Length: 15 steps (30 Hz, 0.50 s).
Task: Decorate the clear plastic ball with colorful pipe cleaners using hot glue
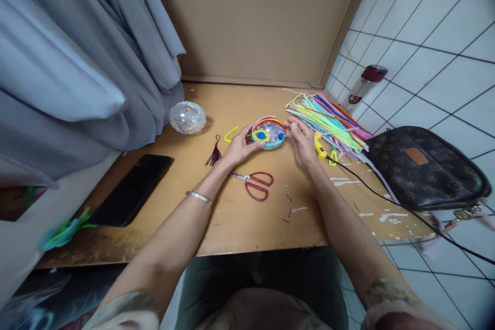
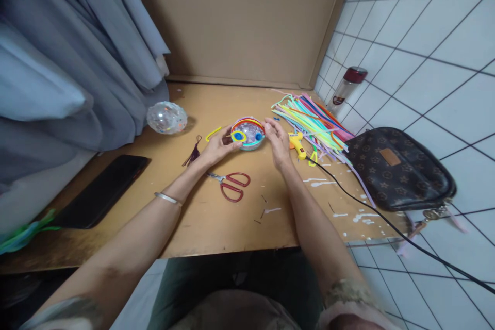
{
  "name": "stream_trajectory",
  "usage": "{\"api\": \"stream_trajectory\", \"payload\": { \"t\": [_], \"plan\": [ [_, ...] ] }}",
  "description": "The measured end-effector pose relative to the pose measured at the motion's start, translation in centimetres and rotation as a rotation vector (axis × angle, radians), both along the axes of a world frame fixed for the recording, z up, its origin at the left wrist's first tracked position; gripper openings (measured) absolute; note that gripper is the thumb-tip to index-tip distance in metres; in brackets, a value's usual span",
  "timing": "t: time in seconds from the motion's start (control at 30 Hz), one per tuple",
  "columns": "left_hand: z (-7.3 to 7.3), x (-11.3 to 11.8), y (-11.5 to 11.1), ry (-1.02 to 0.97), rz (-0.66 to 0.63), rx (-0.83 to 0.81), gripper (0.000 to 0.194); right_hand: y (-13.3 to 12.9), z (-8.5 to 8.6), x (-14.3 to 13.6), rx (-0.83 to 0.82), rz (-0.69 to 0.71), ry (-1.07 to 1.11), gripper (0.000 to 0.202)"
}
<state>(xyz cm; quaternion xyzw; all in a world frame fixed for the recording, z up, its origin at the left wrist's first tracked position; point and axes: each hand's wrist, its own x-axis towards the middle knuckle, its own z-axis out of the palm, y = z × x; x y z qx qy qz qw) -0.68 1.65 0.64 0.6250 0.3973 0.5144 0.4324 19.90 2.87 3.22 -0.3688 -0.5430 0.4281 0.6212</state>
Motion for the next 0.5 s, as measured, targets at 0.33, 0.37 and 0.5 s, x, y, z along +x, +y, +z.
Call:
{"api": "stream_trajectory", "payload": {
  "t": [0.33,0.37,0.5],
  "plan": [
    [-0.26,0.21,-0.14,-0.017,-0.021,-0.017,0.092,0.02,-0.10,-0.10,0.023,-0.021,0.019,0.059],
    [-0.22,0.24,-0.21,-0.010,-0.015,-0.027,0.095,0.02,-0.11,-0.08,0.020,-0.023,0.026,0.059],
    [-0.31,0.33,-0.31,0.005,0.004,-0.017,0.101,0.04,-0.16,-0.06,0.018,-0.035,0.022,0.058]
  ]
}}
